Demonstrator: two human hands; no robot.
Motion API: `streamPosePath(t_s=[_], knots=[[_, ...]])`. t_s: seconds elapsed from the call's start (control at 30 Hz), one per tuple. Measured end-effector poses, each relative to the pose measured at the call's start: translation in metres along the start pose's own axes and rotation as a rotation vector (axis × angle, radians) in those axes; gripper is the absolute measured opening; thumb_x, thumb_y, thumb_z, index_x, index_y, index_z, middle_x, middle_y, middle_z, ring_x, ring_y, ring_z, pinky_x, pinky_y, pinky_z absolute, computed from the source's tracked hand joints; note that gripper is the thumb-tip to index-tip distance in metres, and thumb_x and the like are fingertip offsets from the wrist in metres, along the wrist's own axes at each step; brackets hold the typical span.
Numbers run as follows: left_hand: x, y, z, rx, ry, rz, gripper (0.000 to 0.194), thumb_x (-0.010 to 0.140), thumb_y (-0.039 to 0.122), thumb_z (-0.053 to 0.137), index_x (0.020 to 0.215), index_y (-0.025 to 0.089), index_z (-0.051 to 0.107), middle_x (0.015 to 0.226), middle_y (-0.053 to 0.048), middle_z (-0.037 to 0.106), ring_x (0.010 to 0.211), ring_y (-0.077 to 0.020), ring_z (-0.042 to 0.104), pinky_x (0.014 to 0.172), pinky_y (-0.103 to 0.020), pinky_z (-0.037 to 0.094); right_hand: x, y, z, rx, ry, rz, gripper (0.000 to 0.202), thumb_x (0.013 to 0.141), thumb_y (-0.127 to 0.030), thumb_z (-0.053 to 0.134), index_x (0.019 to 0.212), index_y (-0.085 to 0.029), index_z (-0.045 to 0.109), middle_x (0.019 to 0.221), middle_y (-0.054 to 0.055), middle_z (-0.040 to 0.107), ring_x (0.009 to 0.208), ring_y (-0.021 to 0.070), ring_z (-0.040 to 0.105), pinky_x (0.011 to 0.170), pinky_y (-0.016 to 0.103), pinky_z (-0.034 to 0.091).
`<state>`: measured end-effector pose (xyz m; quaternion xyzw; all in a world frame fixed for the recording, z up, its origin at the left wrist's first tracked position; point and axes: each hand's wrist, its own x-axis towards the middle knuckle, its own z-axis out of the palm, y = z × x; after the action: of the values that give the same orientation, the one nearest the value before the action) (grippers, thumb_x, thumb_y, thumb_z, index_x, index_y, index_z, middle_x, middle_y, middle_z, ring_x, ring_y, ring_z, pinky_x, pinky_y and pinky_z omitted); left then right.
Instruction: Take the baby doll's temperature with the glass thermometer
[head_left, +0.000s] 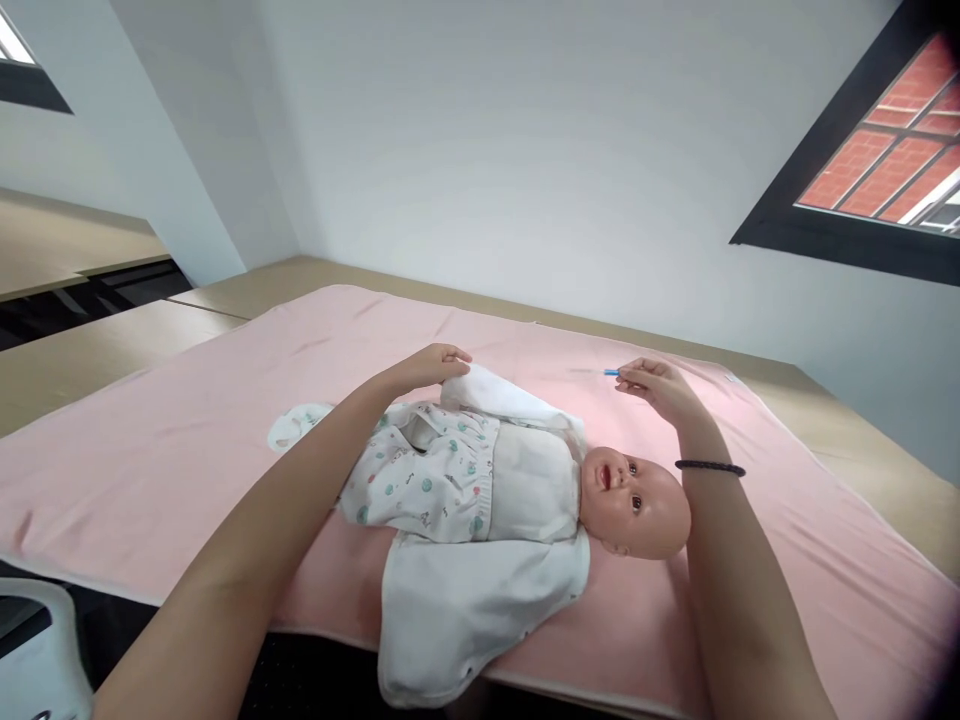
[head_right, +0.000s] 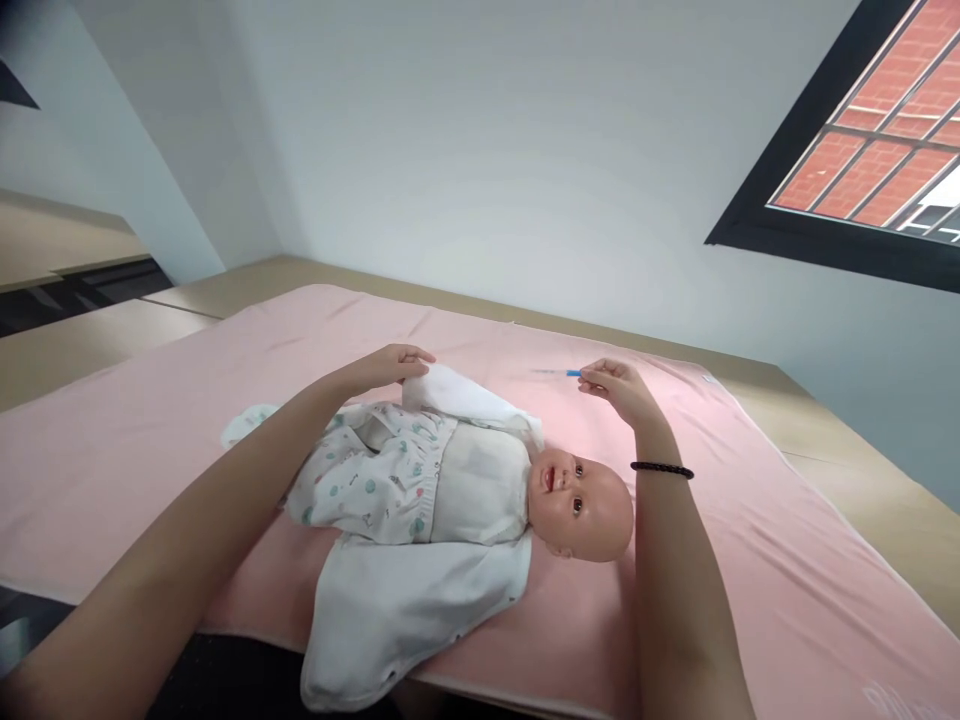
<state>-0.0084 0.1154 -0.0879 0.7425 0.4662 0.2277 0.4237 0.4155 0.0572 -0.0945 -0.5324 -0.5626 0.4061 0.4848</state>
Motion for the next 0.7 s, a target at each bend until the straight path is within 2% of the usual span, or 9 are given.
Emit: streamPosePath(t_s=[0.07,0.13,0.2,0.3,0.37,0.43,0.5,0.57,0.7], knots=[[-0.004,0.004,0.000,0.043,-0.096,-0.049,0.039,0.083,0.054,0.061,0.093,0.017,0.069,0.079,-0.004,0.064,0.074,-0.0184,0.061,0.069,-0.030,0.050,0.004,0.026,-0.003,-0.058,0.022,0.080,0.032,0.077,-0.042,0.083,0.082,-0.014,0.067,0.075,0.003,0.068,0.076,0.0141,0.068,0.087,0.033,0.059],[-0.006,0.005,0.001,0.135,-0.160,-0.100,0.042,0.082,0.058,0.060,0.085,0.017,0.068,0.075,-0.004,0.062,0.069,-0.0180,0.059,0.067,-0.030,0.049,0.005,0.047,-0.004,-0.142,0.030,0.164,0.025,0.089,-0.037,0.074,0.090,-0.013,0.067,0.083,0.004,0.068,0.079,0.0145,0.068,0.082,0.033,0.059],[-0.006,0.003,0.002,0.217,-0.181,-0.136,0.045,0.079,0.053,0.064,0.104,0.016,0.068,0.085,-0.005,0.066,0.070,-0.0184,0.061,0.065,-0.030,0.050,0.007,0.060,-0.005,-0.242,0.029,0.234,0.022,0.096,-0.034,0.065,0.104,-0.013,0.066,0.099,0.006,0.069,0.085,0.0156,0.067,0.079,0.034,0.059],[-0.003,-0.002,0.002,0.268,-0.183,-0.139,0.073,0.074,0.045,0.068,0.139,0.018,0.051,0.116,-0.011,0.066,0.077,-0.0189,0.065,0.066,-0.029,0.052,0.011,0.064,-0.003,-0.402,0.019,0.281,0.027,0.098,-0.035,0.062,0.117,-0.015,0.064,0.114,0.008,0.066,0.095,0.0182,0.066,0.082,0.037,0.058],[-0.003,-0.003,0.002,0.257,-0.166,-0.126,0.079,0.073,0.041,0.068,0.146,0.021,0.044,0.133,-0.014,0.059,0.088,-0.0205,0.067,0.068,-0.028,0.054,0.014,0.059,0.001,-0.498,-0.004,0.281,0.026,0.098,-0.035,0.063,0.115,-0.015,0.064,0.114,0.007,0.066,0.096,0.0189,0.066,0.083,0.038,0.058],[-0.003,-0.003,0.001,0.236,-0.134,-0.102,0.075,0.073,0.037,0.067,0.144,0.023,0.046,0.137,-0.015,0.056,0.100,-0.0221,0.066,0.074,-0.028,0.055,0.014,0.048,0.006,-0.562,-0.055,0.260,0.022,0.094,-0.032,0.068,0.106,-0.014,0.066,0.110,0.007,0.066,0.095,0.0195,0.065,0.084,0.038,0.056],[-0.003,-0.002,-0.001,0.215,-0.092,-0.055,0.067,0.073,0.033,0.066,0.138,0.022,0.051,0.130,-0.013,0.061,0.102,-0.0227,0.066,0.079,-0.030,0.055,0.010,0.030,0.011,-0.576,-0.153,0.214,0.019,0.088,-0.032,0.073,0.096,-0.015,0.068,0.107,0.008,0.068,0.097,0.0209,0.064,0.087,0.038,0.053],[-0.002,-0.002,-0.002,0.184,-0.063,0.001,0.061,0.073,0.031,0.065,0.131,0.020,0.054,0.117,-0.010,0.067,0.098,-0.0229,0.066,0.081,-0.032,0.054,0.001,0.011,0.018,-0.538,-0.313,0.166,0.022,0.086,-0.037,0.073,0.097,-0.018,0.069,0.111,0.008,0.069,0.105,0.0227,0.063,0.092,0.036,0.051],[-0.005,0.003,-0.008,0.125,-0.060,0.069,0.058,0.073,0.032,0.068,0.129,0.022,0.056,0.107,-0.006,0.069,0.100,-0.0231,0.066,0.083,-0.033,0.054,-0.012,-0.019,0.032,-0.407,-0.747,0.158,0.047,0.089,-0.047,0.067,0.131,-0.027,0.062,0.127,0.007,0.067,0.117,0.0238,0.061,0.098,0.039,0.049]])
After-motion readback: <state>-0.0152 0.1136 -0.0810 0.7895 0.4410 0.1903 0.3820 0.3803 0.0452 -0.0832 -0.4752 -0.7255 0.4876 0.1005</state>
